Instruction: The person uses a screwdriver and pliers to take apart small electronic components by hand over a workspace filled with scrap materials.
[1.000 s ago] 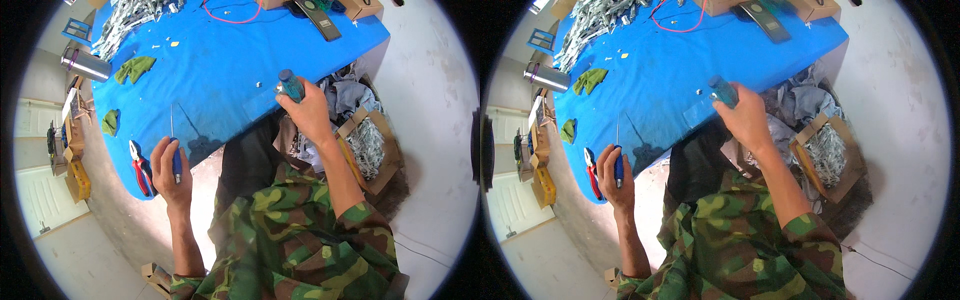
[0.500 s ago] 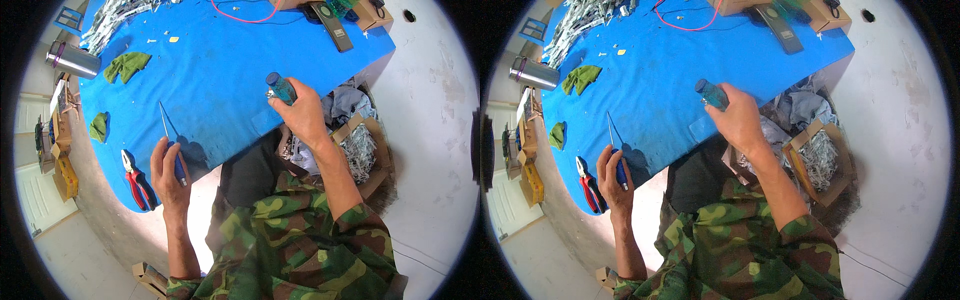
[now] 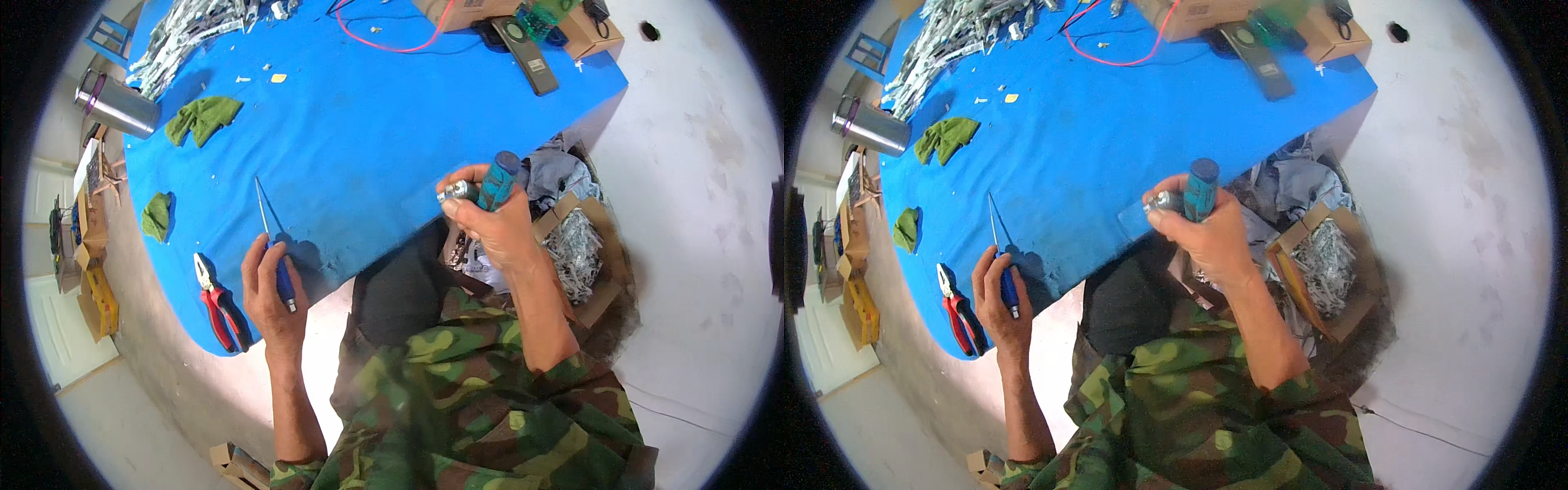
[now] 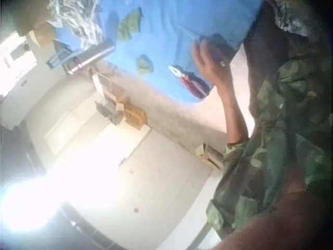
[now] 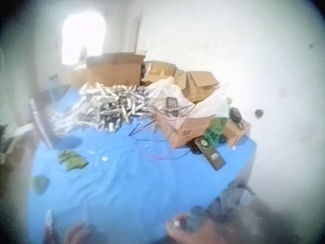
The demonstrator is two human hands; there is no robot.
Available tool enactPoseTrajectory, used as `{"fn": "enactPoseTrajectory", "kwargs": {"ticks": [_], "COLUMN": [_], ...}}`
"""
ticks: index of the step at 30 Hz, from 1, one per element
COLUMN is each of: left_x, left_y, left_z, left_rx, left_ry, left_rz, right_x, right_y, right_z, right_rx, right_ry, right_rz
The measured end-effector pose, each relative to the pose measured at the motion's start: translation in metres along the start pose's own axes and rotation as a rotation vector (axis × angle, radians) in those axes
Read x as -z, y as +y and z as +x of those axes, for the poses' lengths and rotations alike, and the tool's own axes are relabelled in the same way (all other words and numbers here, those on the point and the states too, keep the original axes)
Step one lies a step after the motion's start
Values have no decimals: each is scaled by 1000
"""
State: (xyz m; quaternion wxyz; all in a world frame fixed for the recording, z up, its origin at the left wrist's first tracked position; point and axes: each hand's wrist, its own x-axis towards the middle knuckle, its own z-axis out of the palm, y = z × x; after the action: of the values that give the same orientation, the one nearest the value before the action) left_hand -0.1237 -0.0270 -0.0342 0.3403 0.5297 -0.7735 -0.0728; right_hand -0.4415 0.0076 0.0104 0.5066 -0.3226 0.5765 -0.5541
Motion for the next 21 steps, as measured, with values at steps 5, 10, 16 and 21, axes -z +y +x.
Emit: {"fn": "enactPoseTrajectory", "kwargs": {"ticks": [5, 10, 16, 21], "left_x": [-2, -3, -4, -3], "left_y": [1, 4, -1, 4], "left_z": [0, -1, -2, 0], "left_rx": [-1, -33, -47, -70], "left_ry": [20, 44, 41, 46], "left_rz": [-7, 17, 23, 28], "right_x": [12, 29, 50, 62], "right_y": [3, 6, 8, 11], "right_z": [-27, -50, -68, -78], "right_rx": [77, 156, 141, 160], "right_ry": [-63, -97, -129, -160], "right_rz": [281, 361, 522, 658]}}
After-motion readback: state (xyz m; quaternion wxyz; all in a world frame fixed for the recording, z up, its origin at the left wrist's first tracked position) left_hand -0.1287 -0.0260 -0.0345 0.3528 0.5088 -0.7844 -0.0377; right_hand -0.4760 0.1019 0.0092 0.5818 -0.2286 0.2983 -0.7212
